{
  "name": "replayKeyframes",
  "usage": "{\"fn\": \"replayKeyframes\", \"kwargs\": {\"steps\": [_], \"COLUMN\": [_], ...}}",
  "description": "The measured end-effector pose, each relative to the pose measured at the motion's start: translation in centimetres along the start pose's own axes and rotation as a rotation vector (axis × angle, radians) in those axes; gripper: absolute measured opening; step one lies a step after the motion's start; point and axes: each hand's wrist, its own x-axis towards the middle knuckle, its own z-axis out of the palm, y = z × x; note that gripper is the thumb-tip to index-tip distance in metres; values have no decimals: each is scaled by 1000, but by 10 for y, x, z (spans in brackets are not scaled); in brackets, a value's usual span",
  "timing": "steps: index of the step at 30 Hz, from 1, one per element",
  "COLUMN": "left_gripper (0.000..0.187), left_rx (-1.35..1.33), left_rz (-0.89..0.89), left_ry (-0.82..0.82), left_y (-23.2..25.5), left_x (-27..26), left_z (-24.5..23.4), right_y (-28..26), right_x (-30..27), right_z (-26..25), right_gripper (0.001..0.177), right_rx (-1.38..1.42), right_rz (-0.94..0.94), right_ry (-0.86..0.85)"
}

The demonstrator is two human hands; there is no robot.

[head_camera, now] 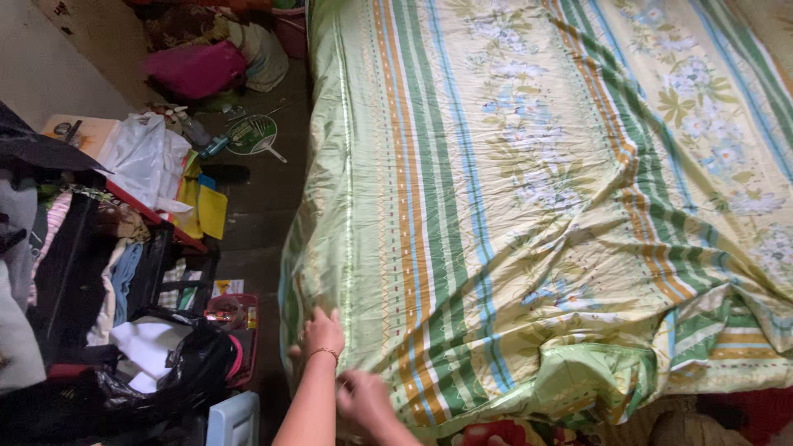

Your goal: The person spreads a sheet over a mattress and puts covers on a pillow and several bolsters.

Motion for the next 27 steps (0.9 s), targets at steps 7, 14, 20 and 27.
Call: {"fn": "replayKeyframes", "kwargs": {"steps": [7,14,20,27], "left_gripper": [25,29,31,45], "left_rx": [-124,208,361,51], "left_rz": [55,79,-91,84], "left_ry": [164,231,130,240], "left_y": [-45,-81,-69,6], "left_x": [13,37,48,13], "left_z": [8,24,10,17], "right_y": [15,83,76,84], "right_x": [17,6,12,-16], "right_z": [-33,31,-15,-104], "right_gripper": [57,18,15,48], "right_rx": [-495,-441,-273,-615], "right_rz": [162,-91,129,452], "right_ry": [-16,-83,128,317]}}
